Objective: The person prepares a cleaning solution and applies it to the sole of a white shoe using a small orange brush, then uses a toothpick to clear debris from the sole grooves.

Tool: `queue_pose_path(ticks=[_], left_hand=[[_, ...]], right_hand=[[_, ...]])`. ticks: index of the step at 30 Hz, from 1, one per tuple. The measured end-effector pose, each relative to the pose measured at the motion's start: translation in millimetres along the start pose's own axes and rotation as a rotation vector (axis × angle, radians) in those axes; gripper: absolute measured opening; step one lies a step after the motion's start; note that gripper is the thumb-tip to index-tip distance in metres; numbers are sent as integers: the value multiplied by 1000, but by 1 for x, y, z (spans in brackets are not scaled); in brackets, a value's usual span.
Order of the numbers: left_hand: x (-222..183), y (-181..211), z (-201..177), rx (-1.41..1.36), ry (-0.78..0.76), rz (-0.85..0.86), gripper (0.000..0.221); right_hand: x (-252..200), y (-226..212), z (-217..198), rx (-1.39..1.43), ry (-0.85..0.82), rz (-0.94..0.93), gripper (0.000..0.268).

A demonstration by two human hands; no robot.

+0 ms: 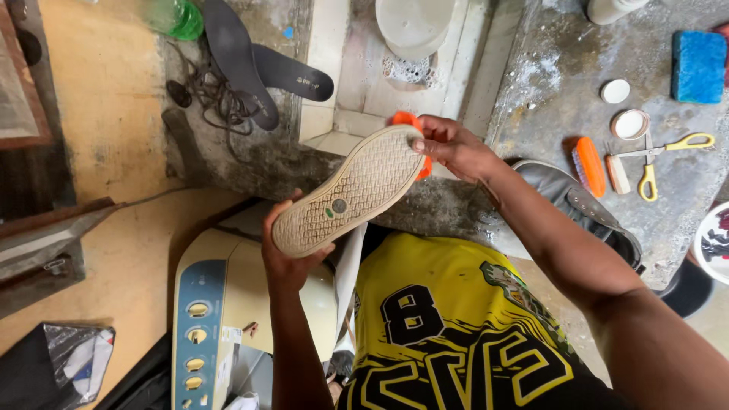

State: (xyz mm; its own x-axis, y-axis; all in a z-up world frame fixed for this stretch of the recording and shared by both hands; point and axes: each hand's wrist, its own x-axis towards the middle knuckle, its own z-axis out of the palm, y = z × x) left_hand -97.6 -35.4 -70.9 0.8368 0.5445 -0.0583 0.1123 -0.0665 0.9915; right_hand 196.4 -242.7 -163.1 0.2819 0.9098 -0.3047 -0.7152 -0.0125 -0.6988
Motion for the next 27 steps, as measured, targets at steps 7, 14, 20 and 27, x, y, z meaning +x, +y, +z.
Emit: queue_pose_path(ticks=[7,14,20,27], left_hand=[[17,-20,25,593,129,-55,91],[25,-21,57,539,14,-153,97],[78,34,67,556,-98,83,92],[108,53,49,342,-148,-19,61]], right_hand=[[-19,-51,7,-434,231,-121,28],[-14,-99,41,-954,157,-150,39],[20,-113,70,-1201,-86,-320,59],[42,-105,85,-1010,-98,-126,54]])
